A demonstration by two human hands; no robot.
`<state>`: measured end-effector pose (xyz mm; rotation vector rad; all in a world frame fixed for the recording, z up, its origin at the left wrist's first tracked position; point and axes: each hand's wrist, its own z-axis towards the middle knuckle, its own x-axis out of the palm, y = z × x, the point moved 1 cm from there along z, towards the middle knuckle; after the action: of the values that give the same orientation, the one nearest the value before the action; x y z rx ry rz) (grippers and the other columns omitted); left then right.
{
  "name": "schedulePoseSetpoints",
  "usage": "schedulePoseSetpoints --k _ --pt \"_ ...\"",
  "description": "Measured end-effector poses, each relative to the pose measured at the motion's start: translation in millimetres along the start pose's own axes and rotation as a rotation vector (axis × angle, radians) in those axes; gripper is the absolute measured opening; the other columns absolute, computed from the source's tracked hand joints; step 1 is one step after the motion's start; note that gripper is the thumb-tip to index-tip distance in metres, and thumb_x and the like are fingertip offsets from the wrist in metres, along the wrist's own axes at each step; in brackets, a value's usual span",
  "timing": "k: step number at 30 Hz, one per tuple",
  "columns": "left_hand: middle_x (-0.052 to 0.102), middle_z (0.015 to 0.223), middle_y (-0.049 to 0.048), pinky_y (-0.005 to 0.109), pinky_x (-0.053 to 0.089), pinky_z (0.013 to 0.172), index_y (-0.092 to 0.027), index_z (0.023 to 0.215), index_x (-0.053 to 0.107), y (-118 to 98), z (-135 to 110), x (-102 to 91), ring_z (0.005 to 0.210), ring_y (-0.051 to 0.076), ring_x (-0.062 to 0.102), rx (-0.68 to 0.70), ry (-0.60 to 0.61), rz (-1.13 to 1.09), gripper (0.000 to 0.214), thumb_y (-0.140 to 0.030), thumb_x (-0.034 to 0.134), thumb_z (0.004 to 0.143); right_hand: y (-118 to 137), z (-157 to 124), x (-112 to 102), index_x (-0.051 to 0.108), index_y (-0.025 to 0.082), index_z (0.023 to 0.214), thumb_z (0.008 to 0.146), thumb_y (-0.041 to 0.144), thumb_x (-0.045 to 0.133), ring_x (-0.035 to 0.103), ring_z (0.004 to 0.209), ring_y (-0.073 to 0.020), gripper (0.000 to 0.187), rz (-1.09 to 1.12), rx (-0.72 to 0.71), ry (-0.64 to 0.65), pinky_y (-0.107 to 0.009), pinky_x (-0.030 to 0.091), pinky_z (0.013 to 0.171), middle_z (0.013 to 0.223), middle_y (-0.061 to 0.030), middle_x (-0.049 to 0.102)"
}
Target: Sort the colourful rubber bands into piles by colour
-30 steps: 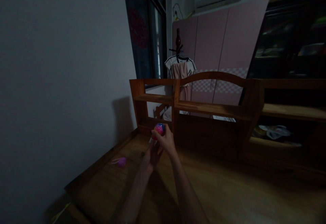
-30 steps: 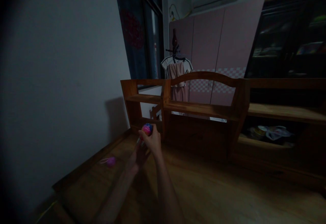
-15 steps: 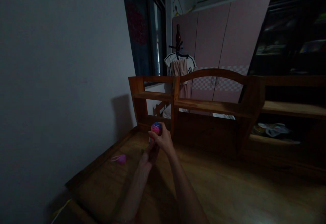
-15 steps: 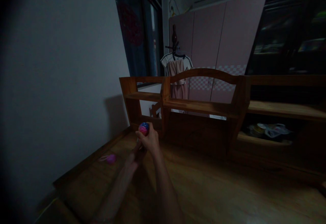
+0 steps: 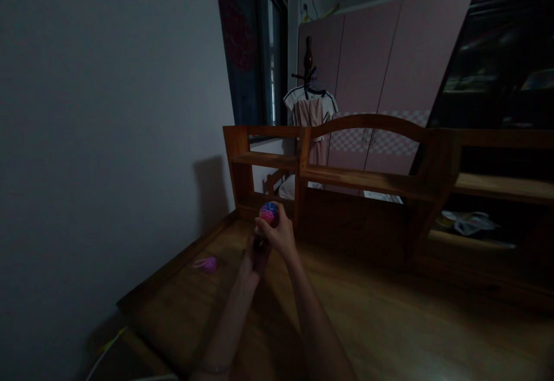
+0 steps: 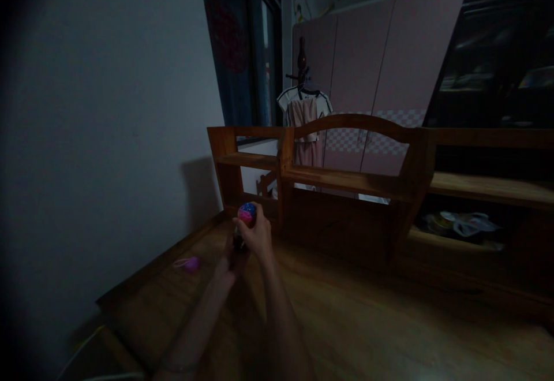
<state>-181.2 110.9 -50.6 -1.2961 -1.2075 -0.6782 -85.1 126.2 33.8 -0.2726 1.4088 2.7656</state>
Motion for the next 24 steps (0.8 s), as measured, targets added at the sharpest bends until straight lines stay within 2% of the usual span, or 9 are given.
schedulePoseSetpoints --k 4,10,12,15,17,21,24 --pt "0.072 0.102 0.0131 0.041 0.057 0.084 -0.016 0.117 0.062 -10.9 7.6 -15.0 0.103 0.027 0.066 -0.007 -0.065 -0.025 0.034 -0.027 0.043 0.091 1.4 4.1 -5.0 0.053 0.026 0.118 0.074 0.051 0.066 0.064 0.076 -0.0177 0.051 0.021 0.017 -0.042 -0.03 0.051 0.074 0.089 -0.0004 0.066" --pt "0.073 0.094 0.0105 0.042 0.057 0.081 -0.017 0.109 0.065 -13.4 7.0 -22.9 0.092 0.025 0.069 0.017 -0.089 0.006 0.031 -0.02 0.043 0.087 -1.2 5.0 -7.3 0.055 0.026 0.115 0.074 0.05 0.066 0.063 0.073 -0.0175 0.049 0.045 0.03 -0.035 -0.029 0.051 0.07 0.086 -0.0003 0.067" --pt "0.073 0.086 0.0093 0.038 0.059 0.076 -0.016 0.103 0.067 -12.0 7.8 -22.5 0.083 0.022 0.07 0.028 -0.101 0.045 0.028 -0.018 0.043 0.087 -1.0 4.7 -8.0 0.055 0.026 0.115 0.074 0.05 0.066 0.064 0.074 -0.0173 0.049 0.059 0.03 -0.03 -0.029 0.051 0.071 0.086 -0.0003 0.067" --pt "0.071 0.074 0.0044 0.026 0.058 0.063 -0.016 0.096 0.068 -11.1 8.2 -20.1 0.067 0.015 0.069 0.081 -0.133 0.114 0.025 -0.011 0.045 0.085 -1.0 5.0 -9.3 0.055 0.025 0.115 0.073 0.049 0.066 0.064 0.075 -0.0171 0.049 0.068 0.035 -0.032 -0.029 0.051 0.072 0.087 -0.0002 0.067" --pt "0.071 0.073 0.0019 0.019 0.055 0.058 -0.015 0.092 0.069 -11.1 5.9 -17.8 0.063 0.012 0.068 0.134 -0.138 0.158 0.023 -0.006 0.05 0.083 -1.6 5.6 -9.9 0.055 0.025 0.114 0.073 0.049 0.067 0.064 0.075 -0.0169 0.049 0.069 0.04 -0.041 -0.029 0.051 0.073 0.088 -0.0001 0.067" --pt "0.074 0.078 0.0 0.016 0.054 0.063 -0.015 0.091 0.07 -11.4 -2.1 -16.2 0.068 0.011 0.069 0.234 -0.141 0.221 0.024 0.0 0.061 0.075 -3.4 7.0 -11.0 0.055 0.025 0.113 0.073 0.05 0.066 0.063 0.074 -0.0162 0.048 0.086 0.048 -0.046 -0.029 0.051 0.073 0.088 -0.0001 0.067" --pt "0.074 0.074 -0.0017 0.017 0.054 0.062 -0.017 0.094 0.069 -11.7 -3.8 -18.0 0.065 0.01 0.069 0.246 -0.16 0.237 0.025 0.0 0.061 0.076 -3.5 8.3 -13.0 0.055 0.024 0.111 0.074 0.05 0.066 0.063 0.075 -0.0159 0.047 0.11 0.049 -0.061 -0.028 0.051 0.072 0.089 -0.0006 0.068"
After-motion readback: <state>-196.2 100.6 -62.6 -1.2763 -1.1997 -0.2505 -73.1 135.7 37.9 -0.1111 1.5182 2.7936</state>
